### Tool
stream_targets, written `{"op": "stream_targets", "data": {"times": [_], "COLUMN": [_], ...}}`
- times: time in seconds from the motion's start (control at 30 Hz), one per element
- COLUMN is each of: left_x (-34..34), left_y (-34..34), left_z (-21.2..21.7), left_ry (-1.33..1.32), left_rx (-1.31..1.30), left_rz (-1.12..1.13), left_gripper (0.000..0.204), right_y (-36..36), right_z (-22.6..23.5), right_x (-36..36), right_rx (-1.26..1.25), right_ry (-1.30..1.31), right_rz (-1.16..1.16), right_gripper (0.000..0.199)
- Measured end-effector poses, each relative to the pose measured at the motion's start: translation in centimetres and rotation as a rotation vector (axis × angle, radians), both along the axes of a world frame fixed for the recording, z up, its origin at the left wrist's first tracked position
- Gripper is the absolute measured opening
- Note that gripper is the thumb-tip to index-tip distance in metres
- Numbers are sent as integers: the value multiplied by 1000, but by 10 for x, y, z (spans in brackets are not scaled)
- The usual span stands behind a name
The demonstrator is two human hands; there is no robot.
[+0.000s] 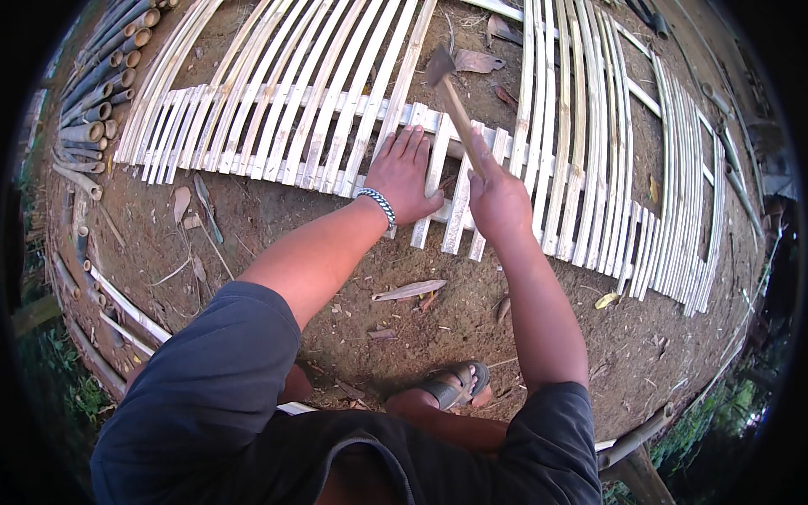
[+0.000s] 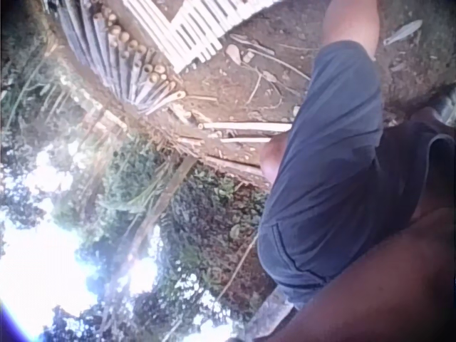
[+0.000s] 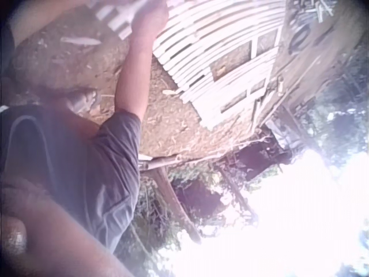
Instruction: The person hammers bamboo slats into a rectangular frame on the ground using a small axe. They adjust the alignment of the slats by hand before striking them.
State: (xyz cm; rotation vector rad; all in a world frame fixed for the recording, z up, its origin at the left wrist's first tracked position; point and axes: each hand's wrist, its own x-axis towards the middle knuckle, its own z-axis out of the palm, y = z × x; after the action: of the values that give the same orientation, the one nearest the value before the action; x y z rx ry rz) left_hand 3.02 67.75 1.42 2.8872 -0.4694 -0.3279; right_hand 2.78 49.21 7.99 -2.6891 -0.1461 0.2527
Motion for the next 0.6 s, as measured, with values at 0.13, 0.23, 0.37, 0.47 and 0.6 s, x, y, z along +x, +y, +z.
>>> {"op": "stream_targets", "data": {"times": [0.13,0.23,0.37,0.47,0.6], "left_x": [-2,0,5,5,-3], "left_y": [9,24,16,18,22], "left_z": [-6,2,9,6,-5], "left_ry": [-57,47,43,47,2], "left_rx": [4,-2,16,47,15], "left_rz": [-15,-66,-60,-57,-51], "left_gripper": [97,99,100,99,98], "right_y": [14,17,-10,-9,7], "right_z": [26,16,5,20,19], "right_x": [7,-1,12,17,1], "right_rx": [224,201,-349,-296,161], "right_ry": [-324,-278,161,113,-370], "right_rz": [139,105,202,176,135], "right_gripper": [68,71,67,67,70]}}
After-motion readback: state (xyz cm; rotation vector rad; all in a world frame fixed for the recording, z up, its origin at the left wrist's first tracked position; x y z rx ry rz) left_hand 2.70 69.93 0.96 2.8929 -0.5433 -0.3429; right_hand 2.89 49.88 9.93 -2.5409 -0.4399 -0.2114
